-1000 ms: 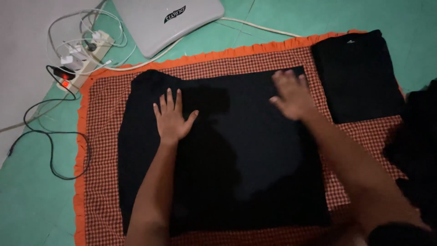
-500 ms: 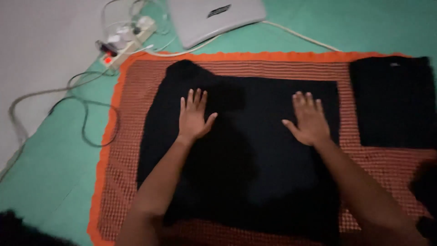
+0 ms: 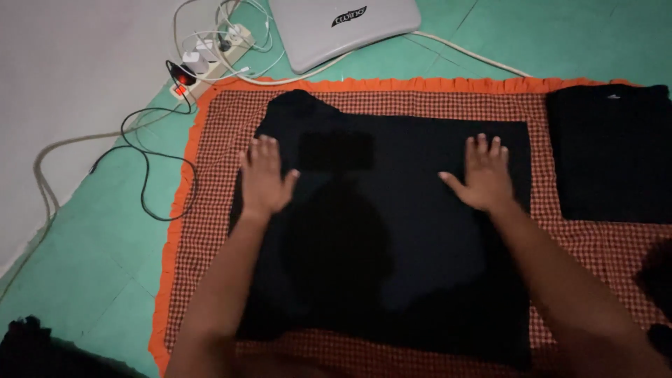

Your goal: The person sits on a mat and folds a black t-shirt by hand. They smooth the fabric, fold the sides inward, and then fold the shirt in half before placing it on a pile.

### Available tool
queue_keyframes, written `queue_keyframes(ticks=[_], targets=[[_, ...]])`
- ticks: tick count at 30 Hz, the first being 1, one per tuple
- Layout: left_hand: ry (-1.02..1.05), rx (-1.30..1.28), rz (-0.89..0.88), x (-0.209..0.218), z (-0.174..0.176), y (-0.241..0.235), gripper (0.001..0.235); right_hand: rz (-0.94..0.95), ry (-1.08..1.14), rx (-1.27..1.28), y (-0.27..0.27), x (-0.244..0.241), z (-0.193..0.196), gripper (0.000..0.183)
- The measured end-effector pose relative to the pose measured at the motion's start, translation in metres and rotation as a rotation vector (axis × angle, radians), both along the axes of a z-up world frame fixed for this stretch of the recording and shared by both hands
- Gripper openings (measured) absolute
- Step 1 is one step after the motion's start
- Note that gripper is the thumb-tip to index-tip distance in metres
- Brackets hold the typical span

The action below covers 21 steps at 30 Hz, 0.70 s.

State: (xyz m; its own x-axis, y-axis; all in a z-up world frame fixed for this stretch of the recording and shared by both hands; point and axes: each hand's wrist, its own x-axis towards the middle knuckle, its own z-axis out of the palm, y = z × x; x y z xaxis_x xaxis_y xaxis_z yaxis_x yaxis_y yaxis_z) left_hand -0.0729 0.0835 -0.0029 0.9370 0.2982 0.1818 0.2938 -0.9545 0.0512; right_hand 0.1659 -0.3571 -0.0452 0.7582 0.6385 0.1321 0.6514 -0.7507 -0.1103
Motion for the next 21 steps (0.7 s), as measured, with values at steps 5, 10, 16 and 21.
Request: queue_keyframes(ticks=[5,10,16,21], targets=[[0.134,-0.239,-0.046,0.001,0.004,-0.063,0.092,0.325,-0.007,0.104,0.132,-0.082,0.048,0.084],[0.246,-0.268,0.054,0.001,0.018,-0.059,0.102,0.455,0.065,0.122,0.187,-0.076,0.011,0.089],[0.211,-0.285,0.086,-0.006,0.024,-0.060,0.096,0.249,-0.060,0.036,0.106,0.020,-0.001,0.084],[0.156,-0.238,0.101,-0.007,0.020,-0.064,0.096,0.066,-0.468,0.098,0.011,0.099,-0.030,0.087]])
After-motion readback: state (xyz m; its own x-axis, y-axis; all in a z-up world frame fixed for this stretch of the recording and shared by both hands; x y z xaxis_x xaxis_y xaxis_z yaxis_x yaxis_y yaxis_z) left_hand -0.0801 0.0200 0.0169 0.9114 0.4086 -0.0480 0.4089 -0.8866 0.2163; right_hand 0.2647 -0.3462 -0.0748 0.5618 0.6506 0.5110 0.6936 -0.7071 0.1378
